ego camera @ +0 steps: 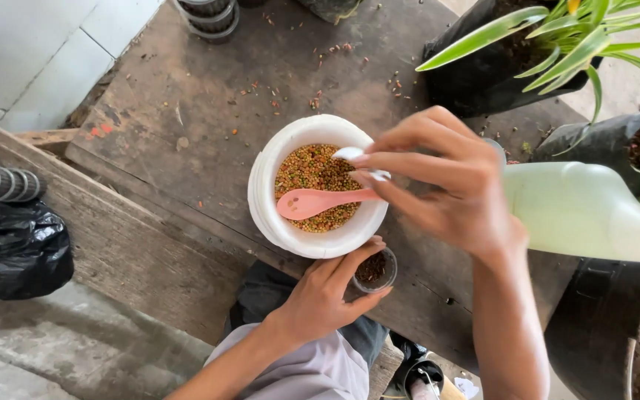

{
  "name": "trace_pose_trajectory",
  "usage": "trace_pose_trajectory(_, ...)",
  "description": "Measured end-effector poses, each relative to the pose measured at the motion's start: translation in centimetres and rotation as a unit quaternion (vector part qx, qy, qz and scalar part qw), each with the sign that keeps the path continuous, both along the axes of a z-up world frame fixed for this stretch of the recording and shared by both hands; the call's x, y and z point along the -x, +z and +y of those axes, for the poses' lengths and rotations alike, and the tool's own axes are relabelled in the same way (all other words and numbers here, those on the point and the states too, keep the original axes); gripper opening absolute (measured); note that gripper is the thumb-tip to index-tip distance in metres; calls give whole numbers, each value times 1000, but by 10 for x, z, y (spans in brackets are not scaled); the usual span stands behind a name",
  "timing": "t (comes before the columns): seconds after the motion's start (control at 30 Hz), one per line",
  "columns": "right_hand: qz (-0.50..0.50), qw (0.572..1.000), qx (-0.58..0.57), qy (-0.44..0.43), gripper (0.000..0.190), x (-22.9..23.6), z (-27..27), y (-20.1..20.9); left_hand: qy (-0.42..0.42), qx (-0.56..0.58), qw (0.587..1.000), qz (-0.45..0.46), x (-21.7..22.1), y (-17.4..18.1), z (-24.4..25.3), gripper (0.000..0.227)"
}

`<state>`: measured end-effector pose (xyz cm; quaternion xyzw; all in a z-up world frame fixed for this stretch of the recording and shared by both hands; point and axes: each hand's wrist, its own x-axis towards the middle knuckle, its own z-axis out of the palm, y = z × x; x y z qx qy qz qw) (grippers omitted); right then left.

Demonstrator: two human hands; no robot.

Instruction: A person prepares a seed cup by scooping soil and seeds into a small plastic container and spraying it with water.

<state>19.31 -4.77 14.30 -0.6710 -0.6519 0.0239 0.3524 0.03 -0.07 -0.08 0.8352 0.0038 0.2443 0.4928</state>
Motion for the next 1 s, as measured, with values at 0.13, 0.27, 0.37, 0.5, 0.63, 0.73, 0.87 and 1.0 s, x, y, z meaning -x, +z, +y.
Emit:
trace_pose_trajectory(0.13,0,999,-40,-12,10,0,-13,15,8,-9,1000,-3,-1,0,0,56)
trace_pose_trajectory(0.27,55,997,-51,20,14,-2,-24,21,11,-20,1000,11,0,-3,-1,57)
trace_pose_trajectory(0.37,81,995,6,50,9,3,-24,23,37,-39,998,17,3,-19,-11,64)
trace_pose_trajectory(0.5,65,994,61,70,15,3,-27,13,57,-67,996,18,1,-10,-9,62)
trace_pose_trajectory(0.63,41,997,18,62,15,-4,-26,4,27,-50,998,20,0,-6,-5,61)
trace_pose_trajectory(0.73,37,999,29,10,11,-4,-22,4,21,-49,998,26,-1,-3,-4,59)
trace_pose_trajectory(0.87,106,994,23,-8,11,-10,-22,-11,16,-56,998,27,0,-4,-4,59)
trace_pose_trajectory(1.0,140,989,39,-35,6,-12,-19,-18,-19,-140,988,59,1,-5,-1,64)
